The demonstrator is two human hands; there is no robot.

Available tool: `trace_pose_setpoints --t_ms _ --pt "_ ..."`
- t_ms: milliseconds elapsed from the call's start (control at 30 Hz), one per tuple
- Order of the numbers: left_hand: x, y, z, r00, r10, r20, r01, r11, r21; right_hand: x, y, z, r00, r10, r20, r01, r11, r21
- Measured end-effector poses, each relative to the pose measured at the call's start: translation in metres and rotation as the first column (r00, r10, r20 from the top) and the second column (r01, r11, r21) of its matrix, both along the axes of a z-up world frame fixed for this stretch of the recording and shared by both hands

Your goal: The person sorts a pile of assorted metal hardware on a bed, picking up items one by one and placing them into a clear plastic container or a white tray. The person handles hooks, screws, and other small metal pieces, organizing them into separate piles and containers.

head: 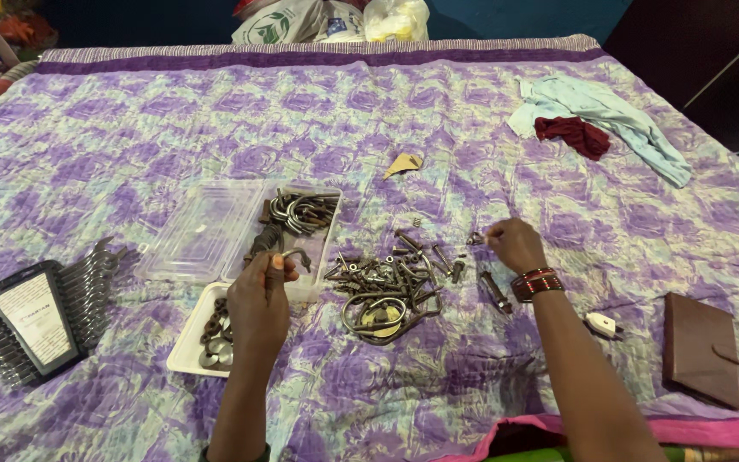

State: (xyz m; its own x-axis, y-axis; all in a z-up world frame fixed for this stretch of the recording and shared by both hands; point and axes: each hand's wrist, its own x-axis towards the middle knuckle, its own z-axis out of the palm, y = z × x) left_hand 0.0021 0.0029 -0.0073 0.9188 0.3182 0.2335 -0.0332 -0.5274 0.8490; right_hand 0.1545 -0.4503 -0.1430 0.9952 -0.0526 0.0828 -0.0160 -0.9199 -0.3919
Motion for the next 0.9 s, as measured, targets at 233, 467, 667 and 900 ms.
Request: trace_pose_setpoints --t_ms 233,467,667,900 --pt "-0.001 -0.001 0.001 0.999 -0.029 0.026 0.029 0.999 -0.016 -0.003 0.005 -0.008 0.980 0.077 0.185 -0.050 0.988 -0.147" --pt "-0.002 -0.001 0.003 0.999 -0.030 0.025 0.030 1.000 -0.007 -0.015 0.038 -0.019 0.982 0.062 0.177 -0.004 0.950 -0.313" --pt "-0.003 -0.002 0.008 1.000 -0.017 0.025 0.019 0.999 -0.049 0.007 0.009 0.017 0.904 0.246 -0.351 -0.024 0.846 0.532" --pt "-0.004 -0.002 0.008 0.997 -0.043 0.068 0.046 0.998 -0.040 0.002 0.004 0.044 0.880 0.209 -0.427 0.086 0.814 0.574"
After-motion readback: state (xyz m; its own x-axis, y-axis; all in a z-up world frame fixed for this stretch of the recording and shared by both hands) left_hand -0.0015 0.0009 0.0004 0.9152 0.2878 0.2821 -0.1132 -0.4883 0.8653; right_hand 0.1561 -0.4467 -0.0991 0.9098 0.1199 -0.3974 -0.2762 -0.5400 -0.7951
